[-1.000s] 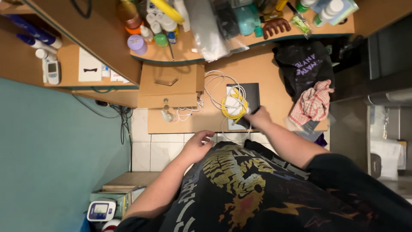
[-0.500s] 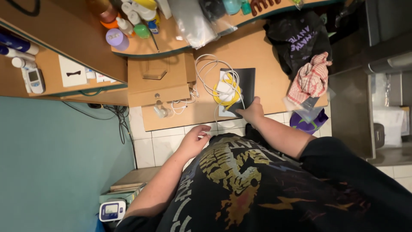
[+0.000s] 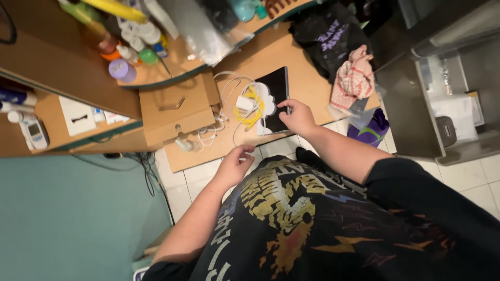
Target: Organizing and sorting various small items, documents, and electronic components into drawers.
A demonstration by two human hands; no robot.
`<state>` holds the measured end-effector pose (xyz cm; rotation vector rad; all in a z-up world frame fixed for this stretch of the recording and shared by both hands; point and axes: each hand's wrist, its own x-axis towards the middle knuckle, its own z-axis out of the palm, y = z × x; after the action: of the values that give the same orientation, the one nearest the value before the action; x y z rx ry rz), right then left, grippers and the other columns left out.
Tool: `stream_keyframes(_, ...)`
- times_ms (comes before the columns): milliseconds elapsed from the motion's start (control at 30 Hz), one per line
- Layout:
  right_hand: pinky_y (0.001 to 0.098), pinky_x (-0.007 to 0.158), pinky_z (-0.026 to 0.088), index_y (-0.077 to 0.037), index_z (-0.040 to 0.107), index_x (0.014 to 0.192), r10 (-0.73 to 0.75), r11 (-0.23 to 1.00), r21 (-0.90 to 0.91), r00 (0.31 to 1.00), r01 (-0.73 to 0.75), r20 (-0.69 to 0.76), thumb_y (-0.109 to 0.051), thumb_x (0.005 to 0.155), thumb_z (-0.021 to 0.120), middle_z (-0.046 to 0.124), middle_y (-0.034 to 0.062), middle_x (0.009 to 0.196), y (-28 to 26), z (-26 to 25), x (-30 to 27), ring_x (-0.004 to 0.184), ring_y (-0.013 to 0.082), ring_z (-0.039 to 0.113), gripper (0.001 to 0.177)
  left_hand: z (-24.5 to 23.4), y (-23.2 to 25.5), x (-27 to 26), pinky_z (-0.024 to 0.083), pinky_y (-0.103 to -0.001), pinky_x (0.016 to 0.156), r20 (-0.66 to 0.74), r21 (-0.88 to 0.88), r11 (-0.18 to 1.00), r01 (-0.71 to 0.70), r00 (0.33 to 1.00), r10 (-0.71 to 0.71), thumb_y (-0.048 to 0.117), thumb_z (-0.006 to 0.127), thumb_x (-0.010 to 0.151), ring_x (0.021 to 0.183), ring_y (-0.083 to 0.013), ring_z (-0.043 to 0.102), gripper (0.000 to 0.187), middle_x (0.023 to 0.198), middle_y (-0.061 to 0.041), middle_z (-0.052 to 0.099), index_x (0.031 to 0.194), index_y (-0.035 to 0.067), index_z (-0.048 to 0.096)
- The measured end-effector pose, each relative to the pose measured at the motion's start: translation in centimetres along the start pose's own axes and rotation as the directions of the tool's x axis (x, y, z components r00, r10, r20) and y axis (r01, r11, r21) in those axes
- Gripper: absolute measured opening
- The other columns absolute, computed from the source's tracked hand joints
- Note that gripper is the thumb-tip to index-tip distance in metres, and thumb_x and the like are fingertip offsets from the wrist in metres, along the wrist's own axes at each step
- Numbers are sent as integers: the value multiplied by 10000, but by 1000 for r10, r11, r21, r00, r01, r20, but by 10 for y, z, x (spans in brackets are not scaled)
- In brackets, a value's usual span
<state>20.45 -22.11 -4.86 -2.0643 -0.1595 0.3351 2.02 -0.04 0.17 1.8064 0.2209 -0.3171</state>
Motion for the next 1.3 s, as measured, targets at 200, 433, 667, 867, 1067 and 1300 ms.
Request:
stream_keyframes(200,288,588,509,-117,762,1077,-163,986,-79,943,146,-290,-115,844,694,706,68,773,-55,-40,-18,577,112,604,243,7,-1,9,559,-291,837,58,2,1000,-21,998,21,105,662,918,1020,-146,677,338,1206,-53,704,1250,48,646)
stream_keyframes(433,212,591,398,-69,724,1157,-173,953,166,906,252,-386,3,887,642,603,-26,791,-72,-114,-48,655,37,492,292,22,-8,33,538,-273,878,133,-70,996,-58,989,67,66,639,935,1020,-135,646,361,1180,-68,692,1294,30,629)
stream_keyframes(667,160,660,382,-2,660,1231,-292,745,556,929,369,-226,156,877,517,582,-54,941,-54,-187,-77,766,-6,498,413,63,55,62,509,-325,946,189,-248,966,-75,974,124,217,507,1056,1103,-169,618,364,1244,-80,657,1371,40,552)
stream_keyframes(867,159,662,418,-3,649,1246,-296,731,617,950,293,-101,151,859,504,631,-31,952,-18,-254,-100,772,-4,550,441,131,116,82,484,-356,1050,237,-518,848,-116,933,273,363,342,1063,1244,-169,589,533,1377,-53,593,1501,65,405)
stream_keyframes(1067,191,775,483,-32,533,1382,-297,768,603,954,217,34,129,900,529,640,29,1095,52,-354,-123,924,42,603,509,268,144,116,480,-313,953,74,-508,841,-185,964,256,156,560,996,1153,-138,595,506,1303,-54,610,1459,53,384)
stream_keyframes(1300,321,754,514,-217,68,1642,28,857,482,952,-179,304,23,881,646,580,117,1387,123,-461,-148,1100,192,616,985,407,156,132,468,-262,719,76,-458,886,-73,990,121,59,677,992,855,-122,599,441,1011,-79,672,1381,2,479)
